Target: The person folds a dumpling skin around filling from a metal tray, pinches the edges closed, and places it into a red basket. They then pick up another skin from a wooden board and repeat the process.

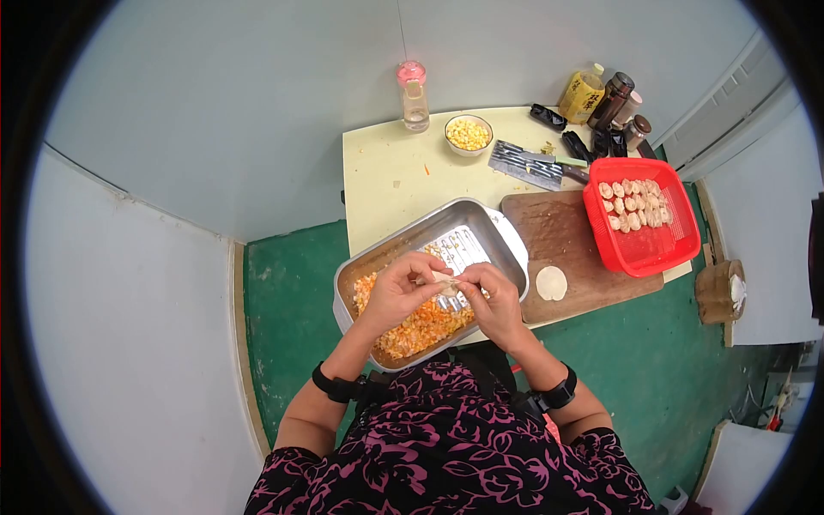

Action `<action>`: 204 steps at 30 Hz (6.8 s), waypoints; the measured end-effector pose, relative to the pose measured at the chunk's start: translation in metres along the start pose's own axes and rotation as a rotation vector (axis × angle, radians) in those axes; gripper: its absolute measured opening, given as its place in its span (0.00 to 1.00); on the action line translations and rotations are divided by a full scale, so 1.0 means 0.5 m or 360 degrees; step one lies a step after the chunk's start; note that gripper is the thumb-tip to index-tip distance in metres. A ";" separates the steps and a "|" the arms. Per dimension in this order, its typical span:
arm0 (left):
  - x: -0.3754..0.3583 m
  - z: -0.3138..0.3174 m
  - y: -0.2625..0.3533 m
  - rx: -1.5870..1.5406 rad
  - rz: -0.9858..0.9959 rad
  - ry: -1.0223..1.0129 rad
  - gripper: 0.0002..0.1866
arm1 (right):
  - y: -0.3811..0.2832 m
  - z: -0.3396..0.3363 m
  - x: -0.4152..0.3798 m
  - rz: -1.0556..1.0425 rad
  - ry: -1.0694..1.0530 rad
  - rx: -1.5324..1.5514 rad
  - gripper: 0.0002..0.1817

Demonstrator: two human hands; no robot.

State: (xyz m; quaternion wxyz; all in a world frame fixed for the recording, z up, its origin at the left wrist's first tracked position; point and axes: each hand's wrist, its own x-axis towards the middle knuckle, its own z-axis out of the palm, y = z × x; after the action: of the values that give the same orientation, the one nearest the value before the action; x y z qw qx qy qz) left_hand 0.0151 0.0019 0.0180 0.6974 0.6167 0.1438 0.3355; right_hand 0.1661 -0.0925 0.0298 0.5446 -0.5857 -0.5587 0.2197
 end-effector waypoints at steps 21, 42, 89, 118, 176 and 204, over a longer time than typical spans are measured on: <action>0.021 0.021 0.047 0.0930 0.0203 0.0048 0.05 | 0.005 -0.004 0.009 0.0006 0.0035 0.0136 0.04; 0.023 0.045 0.049 0.1165 0.0514 0.0127 0.05 | -0.003 -0.013 -0.003 -0.0043 0.0063 0.0170 0.05; 0.027 0.045 0.054 0.1054 0.0530 0.0064 0.05 | -0.015 -0.016 0.016 0.0038 -0.0002 0.0197 0.05; 0.020 0.039 0.047 0.1126 0.0161 -0.0068 0.24 | 0.003 -0.012 0.003 -0.0047 0.0005 -0.0177 0.05; 0.022 0.032 0.052 0.1132 0.0499 0.0066 0.08 | -0.013 -0.019 0.002 0.0001 0.0215 -0.0062 0.02; 0.042 0.061 0.062 0.0997 0.0468 0.0104 0.05 | -0.015 -0.030 -0.012 -0.0166 0.0231 -0.0053 0.06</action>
State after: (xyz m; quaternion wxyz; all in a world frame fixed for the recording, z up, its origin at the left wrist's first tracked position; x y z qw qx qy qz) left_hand 0.0403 -0.0076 0.0584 0.4135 0.8039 0.1717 0.3914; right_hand 0.1744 -0.1053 0.0389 0.5845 -0.5791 -0.5512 0.1387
